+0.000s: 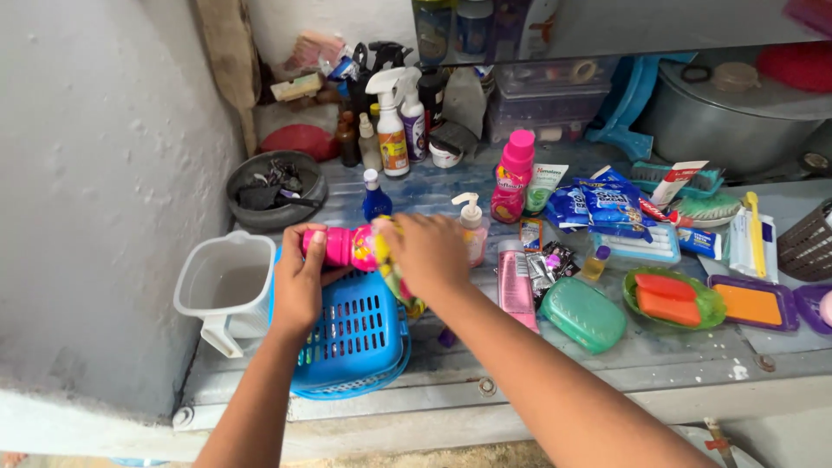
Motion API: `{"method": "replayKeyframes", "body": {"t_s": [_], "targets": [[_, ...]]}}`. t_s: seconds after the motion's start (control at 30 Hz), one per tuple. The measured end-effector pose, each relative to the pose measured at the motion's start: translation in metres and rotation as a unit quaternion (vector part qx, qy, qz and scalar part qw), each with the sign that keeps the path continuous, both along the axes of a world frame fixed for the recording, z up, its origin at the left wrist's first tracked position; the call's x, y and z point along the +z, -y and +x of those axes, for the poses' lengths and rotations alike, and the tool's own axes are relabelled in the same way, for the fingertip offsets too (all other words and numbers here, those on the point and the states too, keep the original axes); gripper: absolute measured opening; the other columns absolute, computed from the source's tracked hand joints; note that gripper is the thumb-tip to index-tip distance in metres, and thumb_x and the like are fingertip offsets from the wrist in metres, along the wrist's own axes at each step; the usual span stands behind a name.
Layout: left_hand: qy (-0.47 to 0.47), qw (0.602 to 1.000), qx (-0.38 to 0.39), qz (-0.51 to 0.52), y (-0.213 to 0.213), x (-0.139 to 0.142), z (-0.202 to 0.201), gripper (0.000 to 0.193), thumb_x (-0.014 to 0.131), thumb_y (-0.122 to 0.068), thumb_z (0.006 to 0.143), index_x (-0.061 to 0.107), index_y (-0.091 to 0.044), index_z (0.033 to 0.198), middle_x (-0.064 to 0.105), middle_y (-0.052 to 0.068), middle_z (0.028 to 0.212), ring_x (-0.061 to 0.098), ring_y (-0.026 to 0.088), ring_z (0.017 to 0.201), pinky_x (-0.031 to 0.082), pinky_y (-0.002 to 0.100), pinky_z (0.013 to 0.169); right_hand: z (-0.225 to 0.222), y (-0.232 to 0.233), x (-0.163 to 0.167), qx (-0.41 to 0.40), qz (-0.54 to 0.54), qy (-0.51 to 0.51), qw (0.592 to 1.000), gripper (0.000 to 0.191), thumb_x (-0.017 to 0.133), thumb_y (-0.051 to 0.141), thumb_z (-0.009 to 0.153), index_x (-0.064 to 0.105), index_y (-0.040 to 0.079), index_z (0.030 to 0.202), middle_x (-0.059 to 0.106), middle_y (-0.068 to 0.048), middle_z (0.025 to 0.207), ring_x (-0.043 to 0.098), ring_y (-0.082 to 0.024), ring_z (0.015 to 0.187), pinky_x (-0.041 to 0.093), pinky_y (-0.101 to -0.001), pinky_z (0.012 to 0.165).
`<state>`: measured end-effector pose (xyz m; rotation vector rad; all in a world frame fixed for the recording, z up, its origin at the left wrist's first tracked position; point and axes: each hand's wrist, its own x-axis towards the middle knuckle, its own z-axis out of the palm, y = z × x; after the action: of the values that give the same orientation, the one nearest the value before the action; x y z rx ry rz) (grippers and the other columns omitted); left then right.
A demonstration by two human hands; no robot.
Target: The person holds a pink plastic bottle over a cluttered sink counter and repeatedly wipes its surface with a yellow cloth, turning the bottle to wipe different sides, then sets it down near a blue basket.
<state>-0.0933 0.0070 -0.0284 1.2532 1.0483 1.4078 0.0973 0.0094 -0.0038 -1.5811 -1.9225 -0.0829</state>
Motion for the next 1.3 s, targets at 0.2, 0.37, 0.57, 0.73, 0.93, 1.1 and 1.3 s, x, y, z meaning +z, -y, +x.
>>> {"method": "replayKeyframes", "body": {"t_s": [0.2,0.37,0.57,0.73,0.93,1.1,1.3], "targets": [[-0.027,0.999,0.021,-0.004,-0.001,-0.001,-0.001,0.032,0.046,-0.033,0.106,0.052,-0.006,0.122,0.062,0.009,0.113,0.067,0.017,0.099,0.065,0.039,0.084,-0.03,0.003,0.001,0.064,0.048,0.015,0.997,0.042,0.058,0.048,0.097,0.07,0.009,0.105,0.074,-0.01,0.094,0.069,-0.033,0.089,0.047,-0.0506,0.085],[0.006,1.0,0.017,0.002,0.0,0.001,0.002,0.033,0.046,-0.034,0.107,0.053,-0.005,0.121,0.059,0.009,0.109,0.066,0.017,0.099,0.066,0.039,0.086,0.005,0.012,0.004,0.003,0.067,-0.007,0.998,0.038,0.058,0.045,0.098,0.071,0.01,0.108,0.075,-0.009,0.099,0.07,-0.03,0.095,0.048,-0.0498,0.085],[0.001,1.0,0.026,-0.004,0.001,0.002,0.004,0.035,0.045,-0.035,0.106,0.053,-0.005,0.121,0.06,0.009,0.108,0.067,0.017,0.098,0.066,0.04,0.084,0.031,0.028,-0.02,-0.002,0.007,-0.123,0.992,0.046,0.057,0.042,0.101,0.062,0.003,0.125,0.068,-0.018,0.12,0.061,-0.038,0.116,0.048,-0.0466,0.097],[0.026,0.999,0.023,-0.023,-0.007,-0.008,0.001,0.035,0.044,-0.036,0.106,0.052,-0.007,0.123,0.06,0.008,0.108,0.067,0.017,0.097,0.066,0.041,0.084,0.041,0.033,-0.045,0.023,0.052,-0.199,0.978,0.065,0.06,0.043,0.104,0.047,-0.007,0.144,0.058,-0.03,0.135,0.056,-0.044,0.124,0.045,-0.0475,0.099],[0.144,0.988,0.011,-0.059,-0.021,-0.017,-0.009,0.03,0.048,-0.033,0.105,0.053,-0.01,0.123,0.058,0.006,0.108,0.064,0.018,0.096,0.065,0.044,0.083,0.041,0.052,-0.053,-0.075,-0.179,-0.413,0.89,0.054,0.065,0.046,0.09,0.065,0.012,0.132,0.077,-0.013,0.094,0.073,-0.022,0.076,0.06,-0.0378,0.067],[0.147,0.988,0.011,-0.05,-0.022,-0.02,-0.007,0.028,0.051,-0.029,0.104,0.053,-0.011,0.125,0.059,0.006,0.111,0.065,0.018,0.098,0.063,0.044,0.083,0.055,0.066,-0.054,-0.124,-0.16,-0.403,0.893,0.041,0.075,0.039,0.084,0.077,0.009,0.114,0.076,-0.008,0.076,0.065,-0.014,0.058,0.053,-0.0332,0.054],[0.141,0.99,0.008,-0.027,-0.018,-0.018,-0.005,0.029,0.049,-0.03,0.104,0.054,-0.012,0.126,0.059,0.006,0.111,0.065,0.018,0.099,0.064,0.042,0.083,0.075,0.058,-0.031,-0.13,-0.005,-0.444,0.886,0.042,0.067,0.04,0.096,0.073,0.003,0.115,0.068,-0.006,0.073,0.055,-0.01,0.059,0.045,-0.0281,0.052]]}}
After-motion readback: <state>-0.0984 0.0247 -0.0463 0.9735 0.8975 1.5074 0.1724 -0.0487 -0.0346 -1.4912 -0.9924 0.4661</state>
